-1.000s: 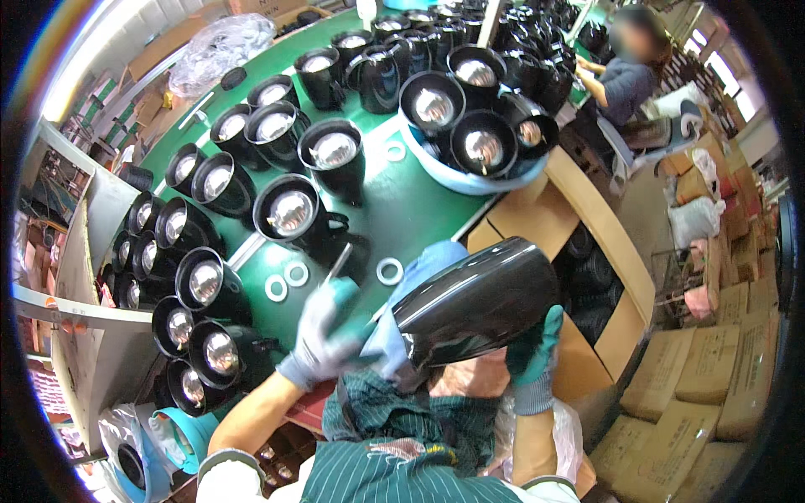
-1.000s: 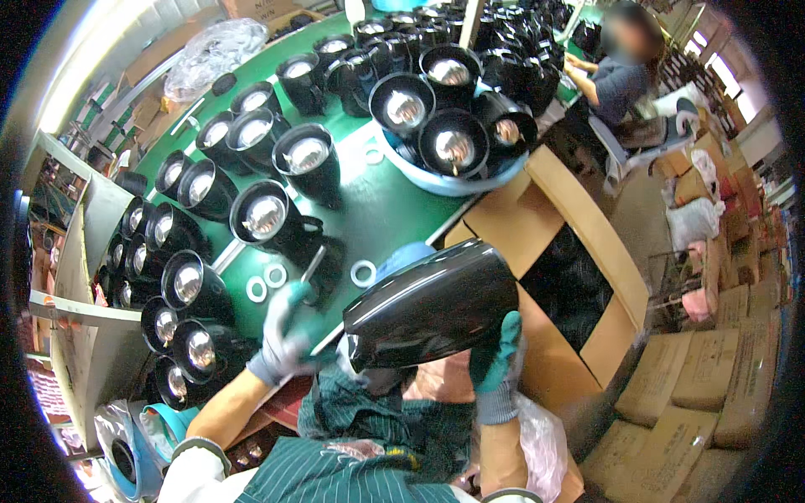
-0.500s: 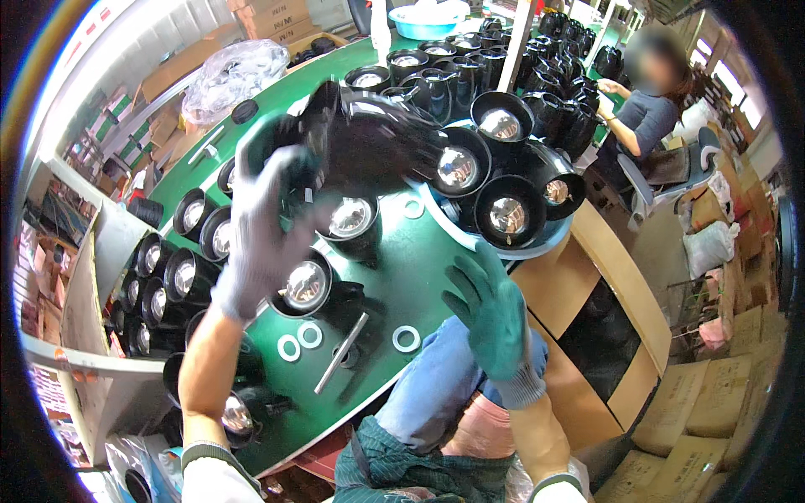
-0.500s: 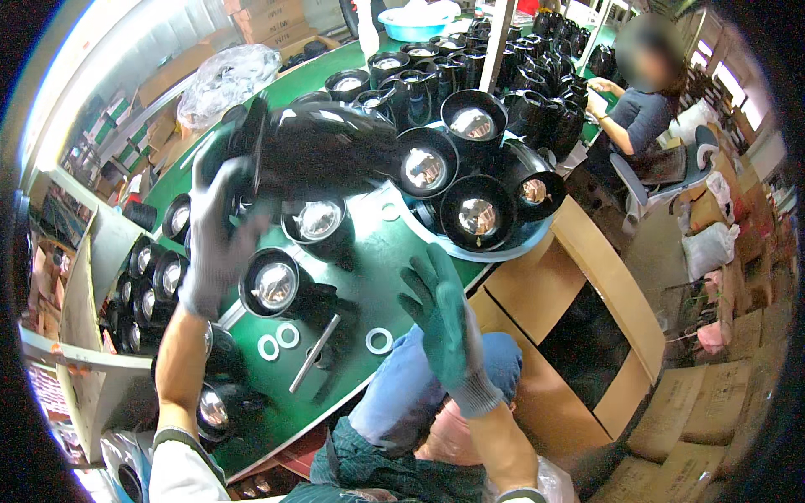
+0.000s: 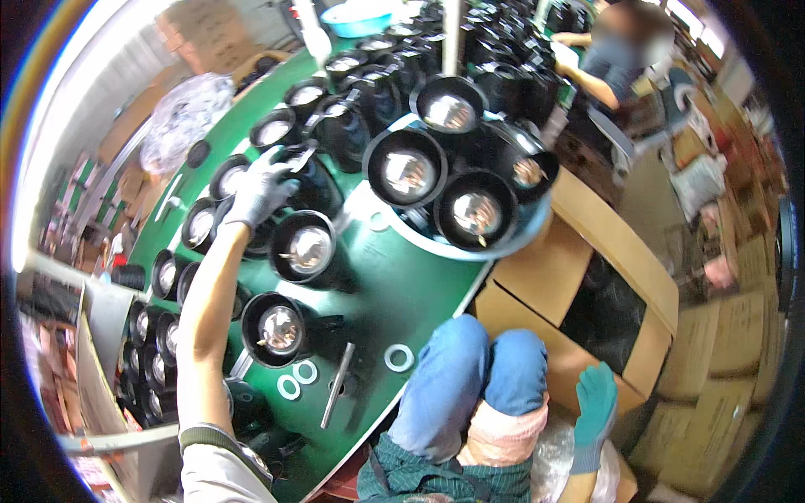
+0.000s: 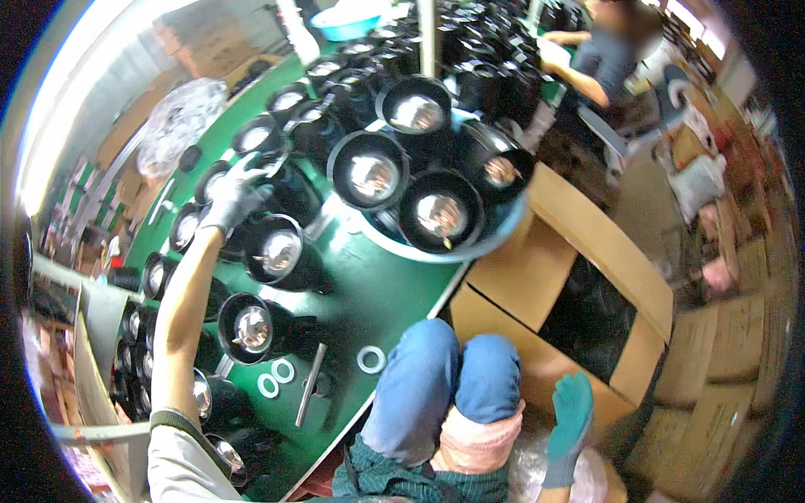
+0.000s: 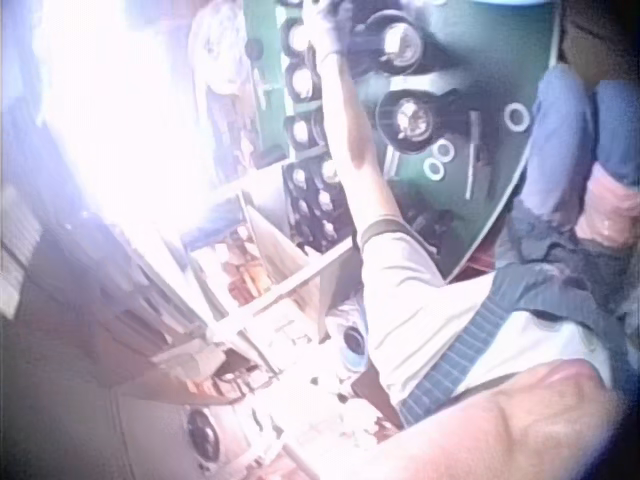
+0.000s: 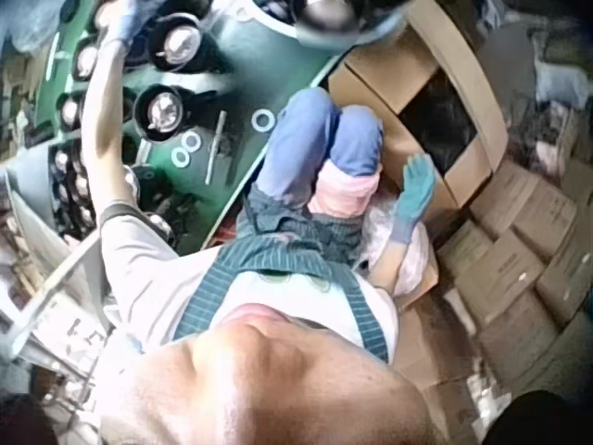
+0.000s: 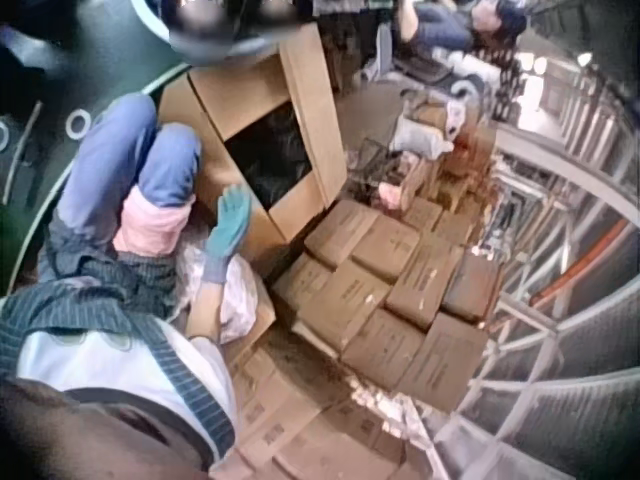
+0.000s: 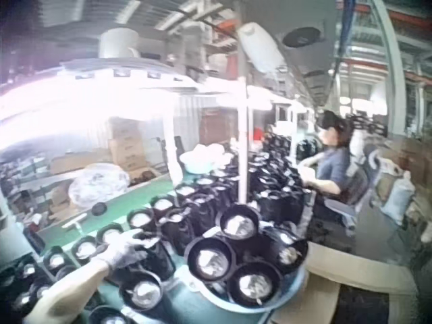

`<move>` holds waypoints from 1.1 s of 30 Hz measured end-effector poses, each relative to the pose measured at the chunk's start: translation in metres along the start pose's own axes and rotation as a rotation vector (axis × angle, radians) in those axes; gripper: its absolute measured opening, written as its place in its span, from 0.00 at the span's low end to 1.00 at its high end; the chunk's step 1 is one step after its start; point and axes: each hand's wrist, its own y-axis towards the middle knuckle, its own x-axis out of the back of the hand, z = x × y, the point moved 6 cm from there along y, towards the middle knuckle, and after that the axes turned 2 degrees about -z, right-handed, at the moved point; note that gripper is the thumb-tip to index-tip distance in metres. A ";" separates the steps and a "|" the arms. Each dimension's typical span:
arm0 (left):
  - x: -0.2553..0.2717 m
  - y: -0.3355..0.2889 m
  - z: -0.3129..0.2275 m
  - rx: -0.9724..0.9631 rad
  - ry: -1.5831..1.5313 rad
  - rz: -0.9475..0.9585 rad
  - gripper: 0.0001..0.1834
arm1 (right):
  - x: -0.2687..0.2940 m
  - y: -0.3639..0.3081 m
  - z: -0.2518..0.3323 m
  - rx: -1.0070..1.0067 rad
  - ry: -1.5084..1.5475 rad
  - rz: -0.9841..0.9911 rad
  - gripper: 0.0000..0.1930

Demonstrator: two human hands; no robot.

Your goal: The person assembles black kettles by inserting a metal rod into the base and screwing on a black lid. The person handles the kettles one at a time, places the finished units into a cardboard box, and repeats the process.

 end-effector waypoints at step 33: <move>-0.211 -0.069 -0.569 -0.624 -0.090 0.596 0.24 | -0.121 0.171 0.066 0.530 -0.300 0.133 0.27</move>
